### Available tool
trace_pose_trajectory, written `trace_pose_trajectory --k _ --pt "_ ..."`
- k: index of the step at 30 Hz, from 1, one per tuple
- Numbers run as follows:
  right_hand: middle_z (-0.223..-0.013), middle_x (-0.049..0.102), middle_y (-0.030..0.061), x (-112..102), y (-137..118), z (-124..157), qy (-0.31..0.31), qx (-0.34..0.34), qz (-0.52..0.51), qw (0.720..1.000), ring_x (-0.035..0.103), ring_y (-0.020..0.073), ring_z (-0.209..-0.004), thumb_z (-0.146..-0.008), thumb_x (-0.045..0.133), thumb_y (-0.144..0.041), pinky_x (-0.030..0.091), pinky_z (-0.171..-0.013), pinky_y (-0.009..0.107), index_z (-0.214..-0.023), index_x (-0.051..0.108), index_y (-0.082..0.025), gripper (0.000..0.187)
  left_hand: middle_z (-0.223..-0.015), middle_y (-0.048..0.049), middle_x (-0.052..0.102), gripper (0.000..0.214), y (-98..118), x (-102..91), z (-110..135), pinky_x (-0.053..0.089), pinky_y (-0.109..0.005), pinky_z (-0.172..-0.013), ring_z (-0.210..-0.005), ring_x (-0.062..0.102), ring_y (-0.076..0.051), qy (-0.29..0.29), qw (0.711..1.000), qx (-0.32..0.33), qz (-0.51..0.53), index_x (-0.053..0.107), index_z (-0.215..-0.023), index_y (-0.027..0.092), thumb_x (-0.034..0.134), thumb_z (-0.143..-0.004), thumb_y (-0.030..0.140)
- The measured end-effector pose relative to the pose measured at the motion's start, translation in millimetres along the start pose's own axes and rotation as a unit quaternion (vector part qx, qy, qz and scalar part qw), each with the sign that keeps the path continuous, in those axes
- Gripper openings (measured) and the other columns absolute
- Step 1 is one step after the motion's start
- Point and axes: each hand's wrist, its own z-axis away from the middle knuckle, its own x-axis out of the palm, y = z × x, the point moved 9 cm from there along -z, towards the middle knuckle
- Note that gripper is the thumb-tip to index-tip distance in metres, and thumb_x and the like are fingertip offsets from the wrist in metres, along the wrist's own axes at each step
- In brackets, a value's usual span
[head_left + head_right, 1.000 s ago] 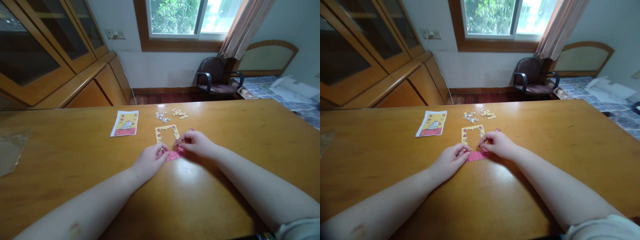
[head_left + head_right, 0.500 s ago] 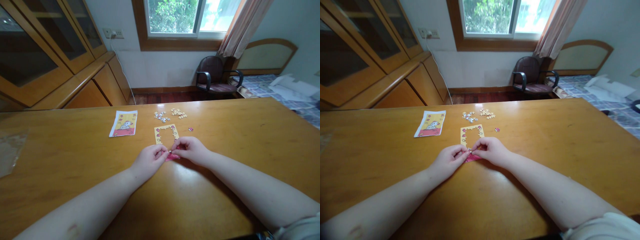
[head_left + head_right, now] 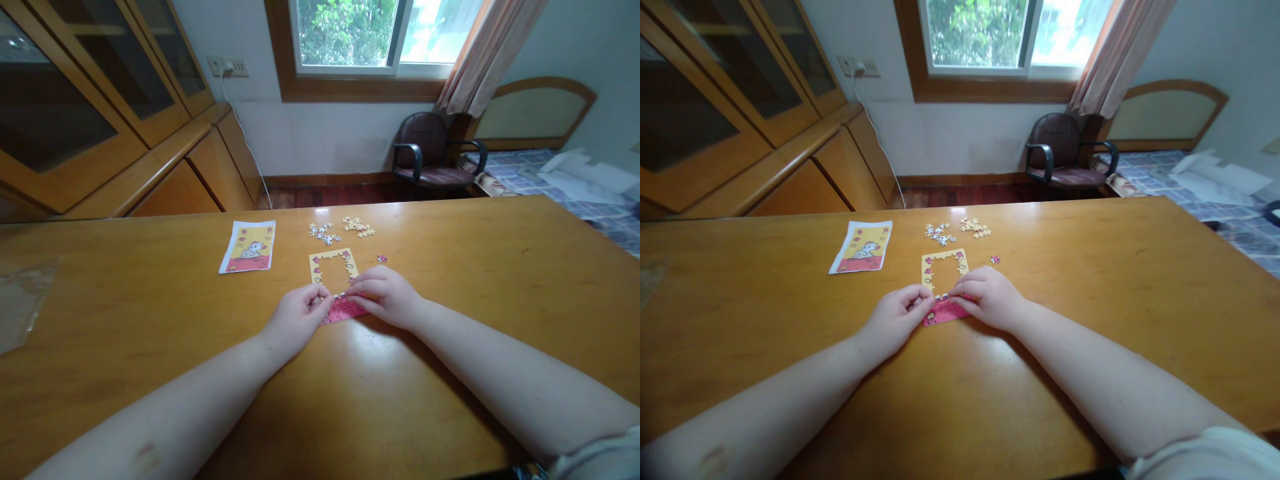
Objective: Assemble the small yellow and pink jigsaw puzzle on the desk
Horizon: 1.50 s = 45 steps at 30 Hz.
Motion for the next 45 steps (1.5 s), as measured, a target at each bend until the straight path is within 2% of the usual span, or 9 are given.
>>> trace_pose_trajectory --k 3,6,11,16,24,45 --pt "-0.084 0.073 0.0074 0.4 1.3 0.1 -0.001 0.003 0.003 1.0 0.066 0.0153 -0.077 -0.09 0.058 -0.029 0.053 -0.072 0.028 -0.088 0.073 -0.021 0.017 -0.057 0.0056 0.043 0.026 0.8 -0.4 -0.2 0.034 -0.023 -0.054 -0.056 0.042 -0.011 -0.006 1.0 0.007 -0.022 0.058 -0.077 0.018 0.049 -0.087 0.04" --pt "-0.083 0.073 0.0078 3.9 7.0 0.2 -0.008 0.015 0.016 1.0 0.065 0.0153 -0.074 -0.09 0.059 -0.028 0.052 -0.071 0.029 -0.086 0.074 -0.021 0.017 -0.06 0.0055 0.046 0.023 1.8 -5.5 -0.5 0.036 -0.023 -0.055 -0.056 0.046 -0.013 0.009 0.996 0.011 -0.088 0.059 -0.092 0.019 0.047 -0.088 0.039" --pt "-0.081 0.072 0.0071 15.3 19.1 0.8 -0.059 0.057 0.057 0.995 0.064 0.0156 -0.071 -0.089 0.061 -0.031 0.051 -0.069 0.029 -0.084 0.075 -0.021 0.018 -0.07 0.001 0.059 0.027 4.5 -4.8 3.5 0.036 -0.025 -0.056 -0.063 0.058 -0.017 -0.003 0.963 -0.012 -0.268 0.056 -0.11 0.022 0.046 -0.088 0.032" --pt "-0.081 0.072 0.0067 21.9 17.8 2.3 -0.094 0.055 0.079 0.991 0.064 0.0165 -0.073 -0.087 0.063 -0.027 0.05 -0.072 0.029 -0.085 0.075 -0.02 0.015 -0.084 -0.0039 0.069 0.027 10.3 2.2 8.7 0.041 -0.028 -0.061 -0.075 0.066 -0.021 -0.019 0.939 -0.001 -0.342 0.055 -0.112 0.022 0.044 -0.089 0.03" --pt "-0.081 0.071 0.0064 26.2 20.9 4.1 -0.109 0.058 0.091 0.988 0.063 0.0161 -0.073 -0.087 0.062 -0.026 0.048 -0.073 0.029 -0.085 0.075 -0.02 0.015 -0.098 -0.0066 0.072 0.026 10.8 8.1 8.7 0.046 -0.03 -0.068 -0.086 0.068 -0.023 -0.047 0.939 0.01 -0.34 0.057 -0.111 0.023 0.044 -0.09 0.031" --pt "-0.083 0.071 0.0072 27.7 17.5 2.1 -0.126 0.061 0.086 0.986 0.065 0.0171 -0.077 -0.087 0.061 -0.024 0.049 -0.075 0.03 -0.088 0.075 -0.019 0.015 -0.103 -0.0077 0.071 0.029 9.6 13.0 9.1 0.049 -0.033 -0.07 -0.09 0.068 -0.026 -0.071 0.939 0.021 -0.337 0.058 -0.113 0.023 0.042 -0.09 0.031"
